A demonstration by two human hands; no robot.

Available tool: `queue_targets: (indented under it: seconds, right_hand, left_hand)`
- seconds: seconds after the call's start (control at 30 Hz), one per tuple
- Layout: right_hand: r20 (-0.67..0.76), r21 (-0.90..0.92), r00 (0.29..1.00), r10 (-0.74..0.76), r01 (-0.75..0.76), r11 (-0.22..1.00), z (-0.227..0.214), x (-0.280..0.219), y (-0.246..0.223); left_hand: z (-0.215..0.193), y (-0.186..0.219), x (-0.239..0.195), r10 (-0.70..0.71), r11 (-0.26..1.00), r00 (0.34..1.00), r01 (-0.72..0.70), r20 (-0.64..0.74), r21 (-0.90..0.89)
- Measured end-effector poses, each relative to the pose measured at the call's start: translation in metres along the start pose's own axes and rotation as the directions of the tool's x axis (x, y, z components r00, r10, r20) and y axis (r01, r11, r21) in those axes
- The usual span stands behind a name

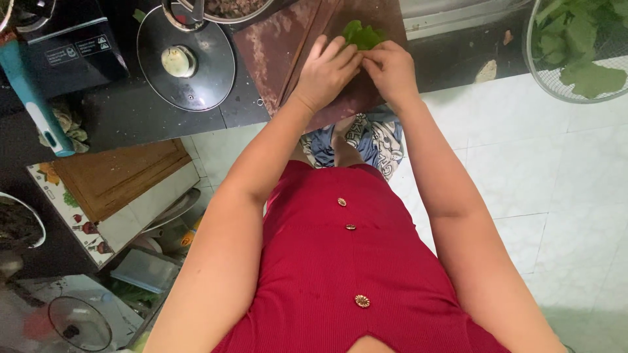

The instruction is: Rolling seasoned ground meat in green leaves and frying them in a pan.

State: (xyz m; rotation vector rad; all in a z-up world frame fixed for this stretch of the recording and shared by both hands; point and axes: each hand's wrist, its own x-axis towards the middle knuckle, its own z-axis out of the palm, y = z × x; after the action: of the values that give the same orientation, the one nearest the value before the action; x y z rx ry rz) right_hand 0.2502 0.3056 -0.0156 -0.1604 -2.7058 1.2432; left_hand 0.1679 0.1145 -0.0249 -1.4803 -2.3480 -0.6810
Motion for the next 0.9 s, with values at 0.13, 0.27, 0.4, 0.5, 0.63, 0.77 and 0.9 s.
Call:
queue_targets:
  seconds: [0.13, 0.27, 0.4, 0.5, 0.63, 0.77, 0.9]
  right_hand:
    - [0.059, 0.018, 0.995, 0.083, -0.085, 0.996, -0.007, 0.006, -0.009]
    - [0.09, 0.011, 0.98, 0.176, -0.178, 0.984, -0.006, -0.001, -0.013]
    - [-0.096, -0.134, 0.979, -0.178, 0.165, 0.977, -0.006, -0.008, -0.016]
    - [-0.073, -0.205, 0.967, -0.242, 0.223, 0.953, -0.004, -0.009, -0.011]
    - [-0.056, -0.233, 0.98, -0.193, 0.175, 0.957, -0.001, -0.004, 0.001]
    - [-0.018, -0.206, 0.986, -0.163, 0.156, 0.966, -0.003, 0.002, 0.005]
    - [0.005, -0.17, 0.99, -0.142, 0.141, 0.975, -0.002, 0.007, 0.004]
  left_hand:
    - [0.012, -0.008, -0.008, 0.121, 0.984, 0.985, -0.136, 0.126, 0.118]
    - [0.016, -0.006, -0.006, 0.106, 0.989, 0.986, -0.117, 0.126, 0.091]
    - [0.01, -0.003, 0.004, 0.013, 1.0, 0.991, -0.012, 0.135, -0.012]
    - [0.007, -0.003, 0.009, -0.07, 0.99, 0.991, 0.084, 0.117, -0.114]
    - [-0.006, 0.005, 0.022, -0.133, 0.983, 0.987, 0.144, 0.094, -0.117]
    - [-0.002, 0.003, 0.006, -0.01, 0.998, 0.999, 0.008, 0.035, 0.069]
    - [0.006, -0.004, -0.004, 0.085, 0.973, 0.987, -0.111, 0.134, 0.203]
